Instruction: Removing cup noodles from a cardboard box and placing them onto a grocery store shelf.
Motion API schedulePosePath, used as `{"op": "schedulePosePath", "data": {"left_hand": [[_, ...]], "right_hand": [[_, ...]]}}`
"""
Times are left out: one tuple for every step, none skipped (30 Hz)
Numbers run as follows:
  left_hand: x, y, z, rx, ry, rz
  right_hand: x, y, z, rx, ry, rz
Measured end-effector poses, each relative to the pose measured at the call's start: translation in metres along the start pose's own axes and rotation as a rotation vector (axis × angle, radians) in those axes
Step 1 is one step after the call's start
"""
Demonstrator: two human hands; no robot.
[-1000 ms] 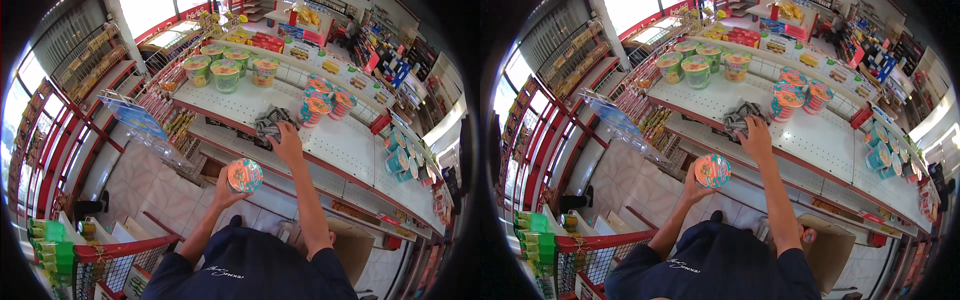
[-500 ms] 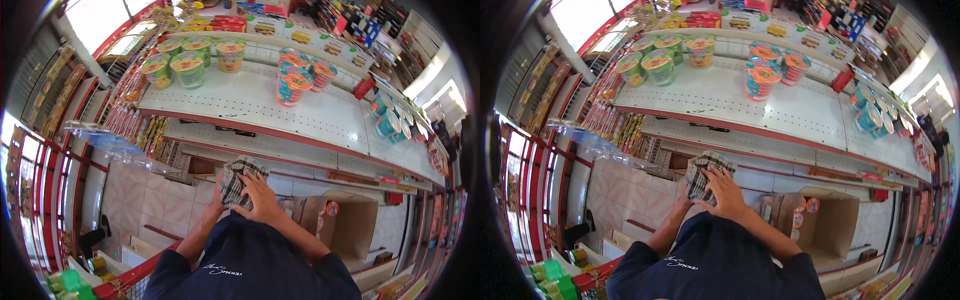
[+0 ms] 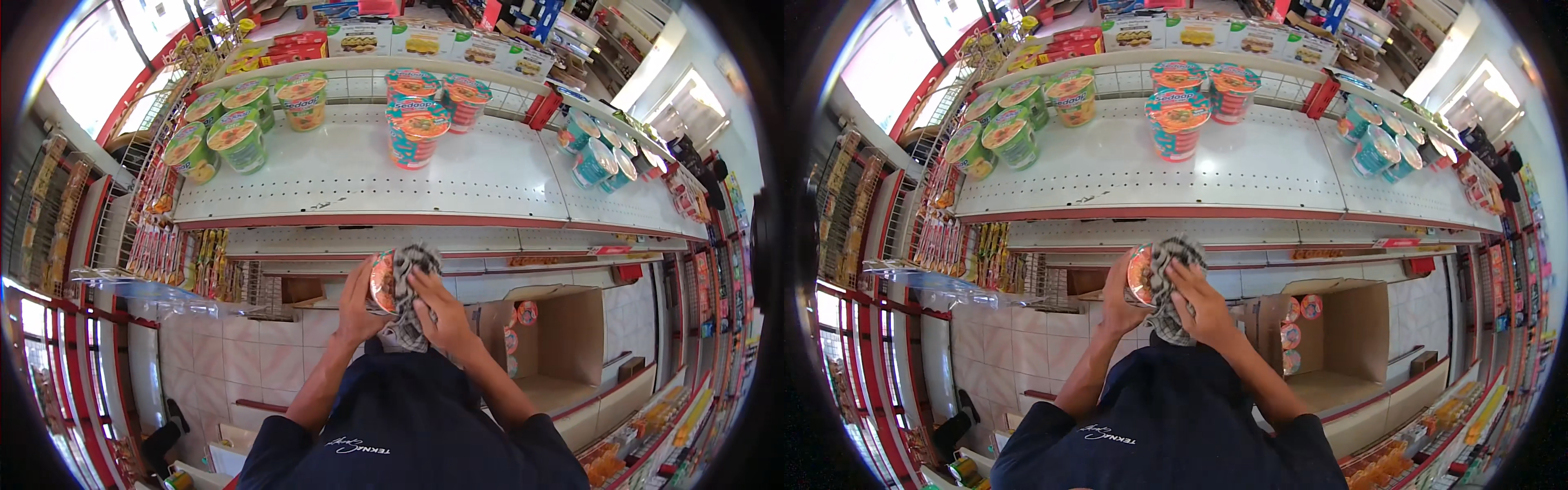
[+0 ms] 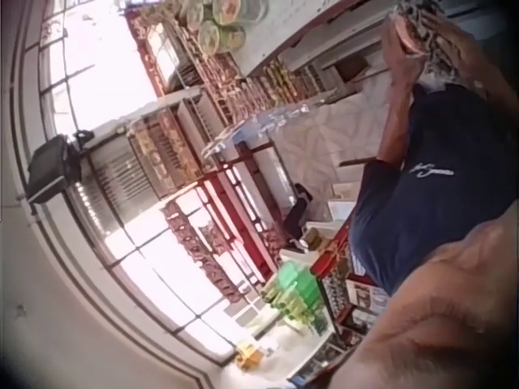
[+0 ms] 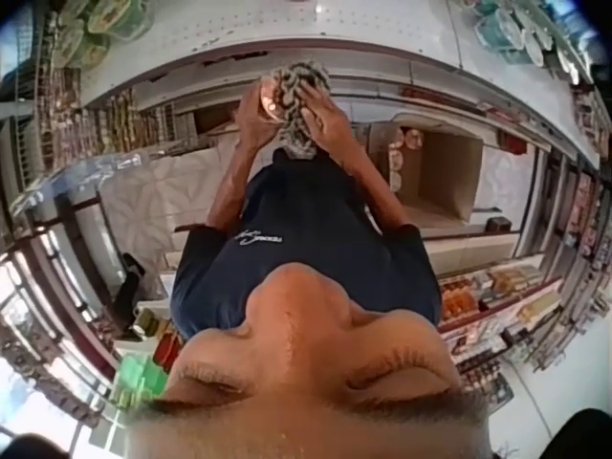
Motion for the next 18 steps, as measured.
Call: {"op": "schedulePosePath", "data": {"left_hand": [[-0.003, 0.001, -0.005, 0.013, -0.001, -0.011], [-0.003, 0.002, -0.01, 0.015, -0.003, -0.012], [-0.001, 0.003, -0.015, -0.018, -0.038, -0.013], [-0.001, 0.002, -0.02, -0.048, -0.07, -0.016], [0.002, -0.007, -0.026, 0.033, -0.056, 0.022], [0.007, -0.014, -0.027, 0.032, -0.054, 0.024], [0.003, -0.016, -0.027, 0.117, -0.073, -0.003], [0.0, -0.018, -0.027, 0.203, -0.09, -0.03], [0.003, -0.022, -0.029, 0.228, -0.036, -0.02], [-0.009, -0.013, -0.029, 0.227, -0.034, -0.023], [-0.029, 0.005, -0.026, 0.17, -0.023, -0.036], [-0.042, 0.014, -0.023, 0.1, -0.008, -0.048], [-0.038, 0.013, -0.024, 0.088, -0.019, -0.024], [-0.035, 0.013, -0.027, 0.086, -0.018, -0.038], [-0.032, 0.014, -0.03, 0.111, -0.022, 0.021], [-0.03, 0.013, -0.035, 0.137, -0.026, 0.075], [-0.028, 0.012, -0.038, 0.096, -0.067, 0.04], [-0.027, 0.012, -0.041, 0.087, -0.065, 0.017]], "right_hand": [[-0.007, 0.001, 0.003, 0.001, 0.05, -0.041], [-0.013, 0.003, 0.005, 0.001, 0.099, -0.081], [-0.017, 0.001, 0.005, 0.026, 0.107, -0.071], [-0.021, -0.006, 0.004, 0.029, 0.11, -0.072], [-0.022, -0.02, 0.003, 0.082, 0.098, -0.014], [-0.021, -0.032, 0.005, 0.136, 0.084, 0.044], [-0.019, -0.039, 0.01, 0.162, 0.056, 0.065], [-0.016, -0.036, 0.012, 0.164, 0.057, 0.066], [-0.012, -0.03, 0.014, 0.174, 0.039, 0.124], [-0.009, -0.022, 0.018, 0.183, 0.022, 0.182], [-0.007, -0.01, 0.026, 0.225, 0.006, 0.216], [-0.007, -0.006, 0.033, 0.224, 0.009, 0.222], [-0.009, -0.004, 0.04, 0.215, -0.012, 0.181], [-0.011, -0.001, 0.046, 0.209, -0.027, 0.137], [-0.013, 0.002, 0.051, 0.19, -0.067, 0.094], [-0.015, 0.0, 0.054, 0.194, -0.05, 0.106], [-0.018, -0.002, 0.056, 0.207, -0.039, 0.056], [-0.02, -0.003, 0.055, 0.219, -0.027, 0.007]]}}
Point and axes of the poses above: each hand's wrist, its own x-axis away from the middle knuckle, its own z-axis out of the back of the hand, y = z × x, the point moved 2 cm from there along -x, towards the middle knuckle, and after that the axes turned 13 degrees about -z, right-handed, at the moved point
